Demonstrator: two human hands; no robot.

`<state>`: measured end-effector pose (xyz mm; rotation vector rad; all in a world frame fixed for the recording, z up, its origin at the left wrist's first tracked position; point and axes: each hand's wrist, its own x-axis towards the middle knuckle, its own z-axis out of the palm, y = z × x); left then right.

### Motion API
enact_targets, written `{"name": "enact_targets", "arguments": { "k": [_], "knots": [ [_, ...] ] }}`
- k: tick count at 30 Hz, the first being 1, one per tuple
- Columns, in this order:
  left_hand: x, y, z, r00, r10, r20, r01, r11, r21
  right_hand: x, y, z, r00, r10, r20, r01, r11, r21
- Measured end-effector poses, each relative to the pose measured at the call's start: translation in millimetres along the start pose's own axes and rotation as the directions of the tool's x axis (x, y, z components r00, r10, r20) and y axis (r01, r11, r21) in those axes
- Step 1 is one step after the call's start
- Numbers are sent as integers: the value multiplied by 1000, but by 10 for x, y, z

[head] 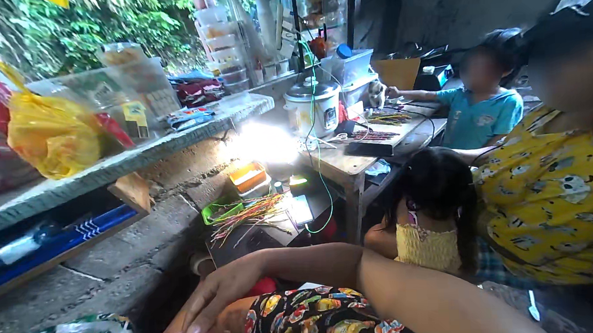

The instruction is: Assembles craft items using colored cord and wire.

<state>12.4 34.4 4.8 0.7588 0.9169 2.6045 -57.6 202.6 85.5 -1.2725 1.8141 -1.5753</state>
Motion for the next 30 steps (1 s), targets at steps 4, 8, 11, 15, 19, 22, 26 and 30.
{"name": "enact_targets", "arguments": {
  "k": [4,8,11,15,19,22,26,30],
  "knots": [
    [-36,-20,50,997,44,-59,-35,989,144,-30,-16,24,999,-4,-40,1,997,-73],
    [-29,-19,103,994,94,-56,-71,945,320,-52,-43,70,997,-36,-71,18,969,-248],
    [-21,-20,95,979,189,-80,-123,854,505,-67,-103,93,985,-48,-165,-6,950,-313],
    [-5,-88,131,896,402,-187,-91,580,810,-69,-129,136,949,-6,-316,-101,941,-322],
    [12,-130,107,835,483,-264,18,455,890,-37,-19,141,937,1,-350,-140,918,-371],
    [8,-71,74,880,395,-263,-17,581,814,-20,25,111,942,18,-335,-147,919,-365],
    [7,-55,18,878,393,-275,-80,684,725,-28,11,129,948,7,-318,-120,934,-337],
    [18,-45,105,832,400,-385,-58,752,657,-51,19,232,930,-140,-340,36,955,-295]
  ]
}}
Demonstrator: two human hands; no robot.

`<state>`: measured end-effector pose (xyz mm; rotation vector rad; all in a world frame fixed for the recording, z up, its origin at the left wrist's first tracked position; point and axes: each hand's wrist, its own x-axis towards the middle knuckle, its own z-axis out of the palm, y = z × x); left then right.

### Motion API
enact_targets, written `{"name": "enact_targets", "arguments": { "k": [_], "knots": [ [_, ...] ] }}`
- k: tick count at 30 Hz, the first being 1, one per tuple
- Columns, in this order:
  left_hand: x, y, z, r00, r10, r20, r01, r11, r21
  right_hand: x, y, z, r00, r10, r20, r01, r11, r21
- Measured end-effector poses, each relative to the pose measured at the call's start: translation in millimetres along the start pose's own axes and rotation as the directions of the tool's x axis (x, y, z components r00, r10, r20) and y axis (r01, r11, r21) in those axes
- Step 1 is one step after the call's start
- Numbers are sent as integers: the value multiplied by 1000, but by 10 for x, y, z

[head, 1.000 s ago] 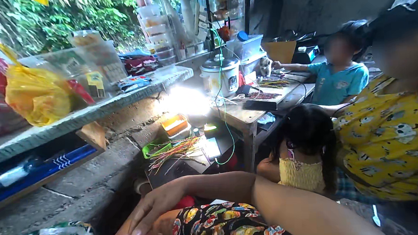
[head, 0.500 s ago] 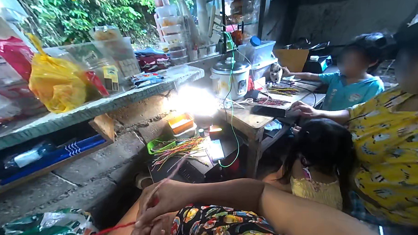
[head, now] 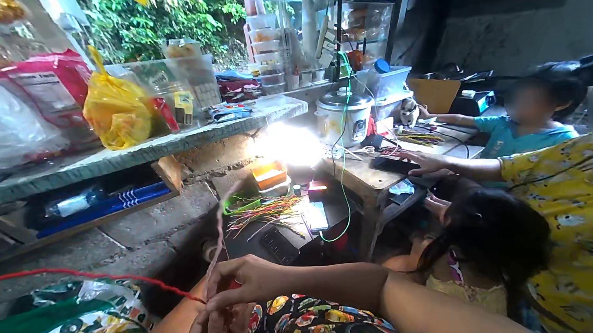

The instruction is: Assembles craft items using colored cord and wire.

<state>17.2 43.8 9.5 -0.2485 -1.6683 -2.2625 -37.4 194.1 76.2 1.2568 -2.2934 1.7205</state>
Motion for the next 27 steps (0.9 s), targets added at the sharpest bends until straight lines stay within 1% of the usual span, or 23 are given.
{"name": "enact_targets", "arguments": {
  "k": [2,3,4,7,9,11,12,14,16,18,19,20,21,22,24,25,27],
  "knots": [
    [-15,31,-3,999,-52,1,52,997,-55,-10,20,27,995,-104,-3,104,994,-18],
    [-25,45,-8,996,-84,15,85,993,-79,-16,27,25,992,-129,11,129,991,-23],
    [-36,56,-11,993,-114,37,118,986,-115,-22,18,19,992,-122,25,123,992,-26],
    [-60,92,-25,973,-185,140,214,950,-228,-43,-64,-32,996,-42,77,40,999,30],
    [-74,100,-36,957,-211,199,262,923,-281,-55,-75,-41,997,0,78,-12,988,152],
    [-90,86,-51,940,-222,258,302,893,-333,-78,-32,-33,996,48,73,-69,944,324],
    [-97,79,-53,931,-217,294,317,880,-353,-96,-6,-35,992,84,93,-114,911,395],
    [-98,62,-52,900,-182,397,345,854,-390,-138,62,-49,978,137,159,-198,854,481],
    [-108,20,-43,869,-185,459,389,829,-402,-192,141,-63,965,142,222,-236,837,493],
    [-137,1,-20,844,-207,495,424,821,-381,-238,232,-82,961,95,260,-219,837,502],
    [-138,9,-11,822,-214,528,450,812,-371,-253,250,-96,963,68,259,-196,840,507],
    [-136,10,2,813,-214,542,457,811,-365,-267,255,-104,970,58,237,-176,842,511],
    [-142,6,24,826,-209,523,435,827,-356,-279,249,-100,978,64,199,-158,849,504],
    [-156,9,62,861,-206,464,390,854,-344,-288,234,-88,986,80,149,-144,861,488],
    [-174,1,149,940,-174,293,254,931,-261,-292,216,-49,993,107,50,-117,884,452],
    [-172,-18,178,964,-137,227,183,963,-197,-293,218,-29,993,117,9,-109,890,443],
    [-166,-65,202,985,-80,151,94,991,-90,-303,222,10,988,143,-61,-101,891,443]
  ]
}}
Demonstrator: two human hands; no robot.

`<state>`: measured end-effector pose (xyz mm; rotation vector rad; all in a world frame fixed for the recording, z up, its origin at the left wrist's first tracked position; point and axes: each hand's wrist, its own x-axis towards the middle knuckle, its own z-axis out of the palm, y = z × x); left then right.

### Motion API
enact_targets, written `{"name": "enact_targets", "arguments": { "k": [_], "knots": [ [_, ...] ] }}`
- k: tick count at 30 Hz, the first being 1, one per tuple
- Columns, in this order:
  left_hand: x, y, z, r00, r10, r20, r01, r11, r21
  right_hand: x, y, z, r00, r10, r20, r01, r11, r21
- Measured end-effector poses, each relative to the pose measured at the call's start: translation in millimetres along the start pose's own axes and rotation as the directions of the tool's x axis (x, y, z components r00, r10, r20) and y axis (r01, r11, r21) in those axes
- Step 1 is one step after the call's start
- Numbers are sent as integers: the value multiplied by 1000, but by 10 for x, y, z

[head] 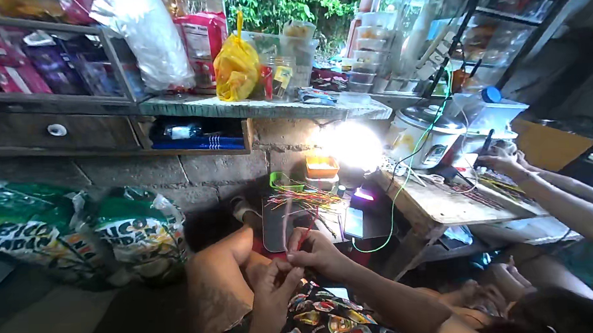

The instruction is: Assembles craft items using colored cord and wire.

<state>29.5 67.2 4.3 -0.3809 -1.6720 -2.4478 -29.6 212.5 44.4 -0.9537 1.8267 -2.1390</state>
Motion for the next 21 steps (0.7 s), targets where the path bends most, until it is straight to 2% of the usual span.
{"name": "enact_targets", "arguments": {
  "k": [3,6,10,12,15,18,21],
  "knots": [
    [17,-45,-3,997,71,-35,-63,982,175,-10,3,11,998,24,-52,-25,1000,-7],
    [29,-14,-20,1000,16,-3,-15,979,205,-21,14,-12,997,41,-67,-44,998,-40],
    [9,63,6,996,-88,17,87,994,63,-60,-16,-48,999,9,-45,-14,993,-120],
    [20,52,-5,994,-106,15,107,994,-29,-85,-37,-96,999,-18,32,22,993,-118],
    [32,63,-92,978,-168,125,187,970,-157,-98,-11,-212,985,-58,163,82,986,-147],
    [24,61,-123,944,-225,239,275,940,-200,-137,5,-251,981,-53,189,78,989,-128],
    [43,8,-125,924,-248,290,308,933,-184,-148,-29,-221,982,-56,180,75,992,-103]
  ]
}}
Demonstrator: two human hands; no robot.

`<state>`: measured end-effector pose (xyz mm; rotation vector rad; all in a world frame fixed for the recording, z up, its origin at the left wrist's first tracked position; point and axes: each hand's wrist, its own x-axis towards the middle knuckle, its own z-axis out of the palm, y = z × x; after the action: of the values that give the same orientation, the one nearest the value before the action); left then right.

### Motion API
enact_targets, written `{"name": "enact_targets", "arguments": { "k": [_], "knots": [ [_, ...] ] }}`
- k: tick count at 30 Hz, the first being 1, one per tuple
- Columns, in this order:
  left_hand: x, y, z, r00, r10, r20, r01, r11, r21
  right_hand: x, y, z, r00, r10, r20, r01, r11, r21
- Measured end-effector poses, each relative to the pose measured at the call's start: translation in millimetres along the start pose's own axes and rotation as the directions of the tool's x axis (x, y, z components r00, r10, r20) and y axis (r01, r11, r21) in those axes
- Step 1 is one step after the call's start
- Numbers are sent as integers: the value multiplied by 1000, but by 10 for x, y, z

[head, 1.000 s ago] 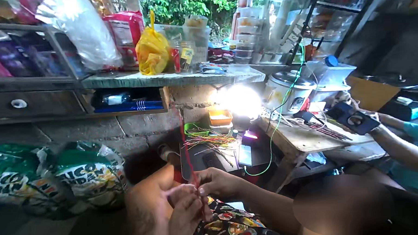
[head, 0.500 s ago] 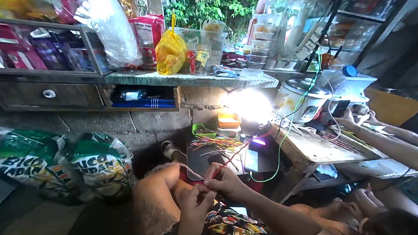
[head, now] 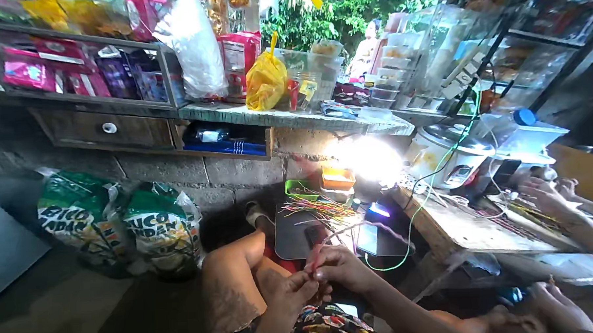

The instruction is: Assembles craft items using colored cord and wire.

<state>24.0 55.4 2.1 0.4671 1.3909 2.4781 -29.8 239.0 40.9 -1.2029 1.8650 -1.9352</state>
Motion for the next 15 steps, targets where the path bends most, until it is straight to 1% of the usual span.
{"name": "enact_targets", "arguments": {
  "k": [2,3,5,6,8,9,10,12,15],
  "knots": [
    [18,-53,-27,1000,15,6,-15,1000,22,-3,-15,38,1000,12,-14,-12,1000,-3],
    [24,-67,-21,999,28,-25,-26,998,53,-4,-14,67,999,22,-46,-22,1000,-5],
    [32,-54,23,989,72,-132,-44,977,207,13,-2,123,991,26,-131,-30,999,-24],
    [50,-69,29,976,119,-181,-58,949,310,29,17,137,985,11,-172,-19,999,-47],
    [86,-128,34,941,229,-248,-71,853,517,59,69,135,970,-26,-240,-5,992,-124],
    [98,-167,38,924,272,-267,-62,800,597,64,78,127,964,-25,-265,-18,987,-160],
    [101,-195,47,916,289,-278,-48,768,639,64,76,120,960,-20,-278,-35,981,-191],
    [103,-206,73,920,278,-277,-39,766,641,68,67,107,958,-14,-288,-56,971,-234],
    [100,-189,92,925,280,-257,-80,805,587,88,70,116,948,-30,-316,-63,957,-282]
  ]
}}
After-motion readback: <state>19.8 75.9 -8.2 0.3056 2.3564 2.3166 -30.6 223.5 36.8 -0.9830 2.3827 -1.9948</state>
